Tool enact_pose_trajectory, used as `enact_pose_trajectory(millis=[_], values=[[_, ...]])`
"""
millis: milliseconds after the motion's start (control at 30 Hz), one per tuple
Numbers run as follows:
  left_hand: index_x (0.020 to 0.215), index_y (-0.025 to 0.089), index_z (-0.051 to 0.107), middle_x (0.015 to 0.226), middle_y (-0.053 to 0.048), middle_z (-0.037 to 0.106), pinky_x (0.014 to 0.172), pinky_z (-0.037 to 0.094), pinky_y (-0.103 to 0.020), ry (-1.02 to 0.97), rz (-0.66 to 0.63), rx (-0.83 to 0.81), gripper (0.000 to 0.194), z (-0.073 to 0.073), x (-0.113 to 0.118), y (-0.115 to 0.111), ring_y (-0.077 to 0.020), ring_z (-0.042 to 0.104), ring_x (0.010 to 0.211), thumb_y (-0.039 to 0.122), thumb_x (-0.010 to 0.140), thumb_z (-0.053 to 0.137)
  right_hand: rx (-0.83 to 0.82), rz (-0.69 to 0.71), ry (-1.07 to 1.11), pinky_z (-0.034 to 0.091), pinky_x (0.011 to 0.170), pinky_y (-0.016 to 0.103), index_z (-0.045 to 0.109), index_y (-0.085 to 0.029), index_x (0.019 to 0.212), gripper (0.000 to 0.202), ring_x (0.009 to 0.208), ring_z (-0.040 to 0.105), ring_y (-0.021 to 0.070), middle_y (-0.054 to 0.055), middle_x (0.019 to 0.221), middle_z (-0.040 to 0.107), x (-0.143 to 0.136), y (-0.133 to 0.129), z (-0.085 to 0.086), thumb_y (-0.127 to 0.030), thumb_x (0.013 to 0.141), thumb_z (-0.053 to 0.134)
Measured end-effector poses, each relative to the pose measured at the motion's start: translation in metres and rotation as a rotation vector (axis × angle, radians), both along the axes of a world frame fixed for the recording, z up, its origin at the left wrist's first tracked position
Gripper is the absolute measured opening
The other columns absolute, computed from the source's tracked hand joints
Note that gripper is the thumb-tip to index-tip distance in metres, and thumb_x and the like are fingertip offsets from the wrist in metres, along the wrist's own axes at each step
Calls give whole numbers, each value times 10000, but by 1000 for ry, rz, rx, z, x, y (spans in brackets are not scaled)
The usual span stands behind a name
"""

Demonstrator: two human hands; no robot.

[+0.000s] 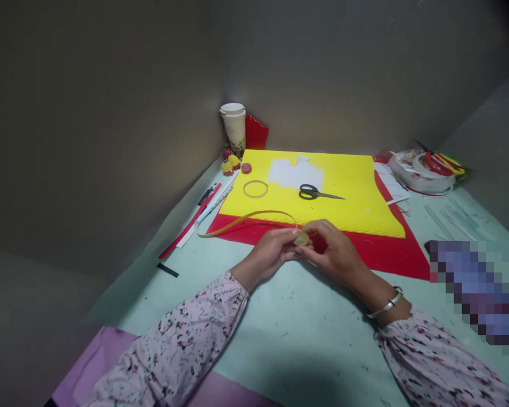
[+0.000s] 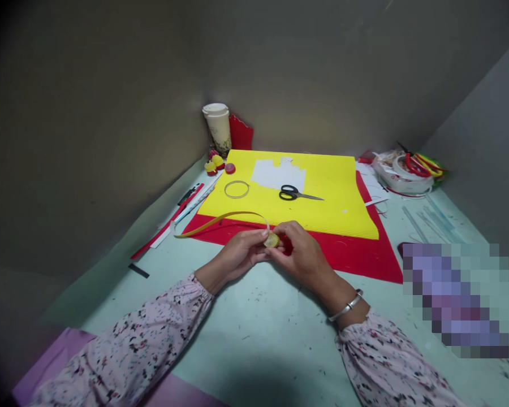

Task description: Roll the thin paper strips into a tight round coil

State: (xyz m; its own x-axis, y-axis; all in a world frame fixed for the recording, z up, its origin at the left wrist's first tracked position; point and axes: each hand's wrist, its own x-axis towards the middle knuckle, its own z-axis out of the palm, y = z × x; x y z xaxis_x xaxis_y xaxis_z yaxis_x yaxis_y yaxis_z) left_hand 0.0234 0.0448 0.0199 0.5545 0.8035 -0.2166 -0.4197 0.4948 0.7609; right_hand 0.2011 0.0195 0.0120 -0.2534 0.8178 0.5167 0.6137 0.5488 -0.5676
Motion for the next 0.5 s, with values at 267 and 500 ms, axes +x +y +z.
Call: enact_pose_trajectory(millis=[267, 500], values=[[912, 65, 728, 899, -127, 724, 774, 550, -278, 13, -3, 3, 157, 1, -2, -1, -172, 698, 813, 209, 856, 698, -28, 44, 15, 554, 787, 410, 609, -231, 1083, 228, 954, 653, 256, 94, 1023, 688, 2, 0, 3, -278, 873, 685], [901, 75, 725, 908, -132, 724, 792, 550, -282, 36, 1, -5, 126, 2, -1, -1, -162, 690, 807, 187, 876, 672, -36, 70, 22, 565, 809, 435, 628, -251, 1107, 243, 975, 656, 261, 95, 1048, 687, 3, 0, 5, -273, 869, 667]])
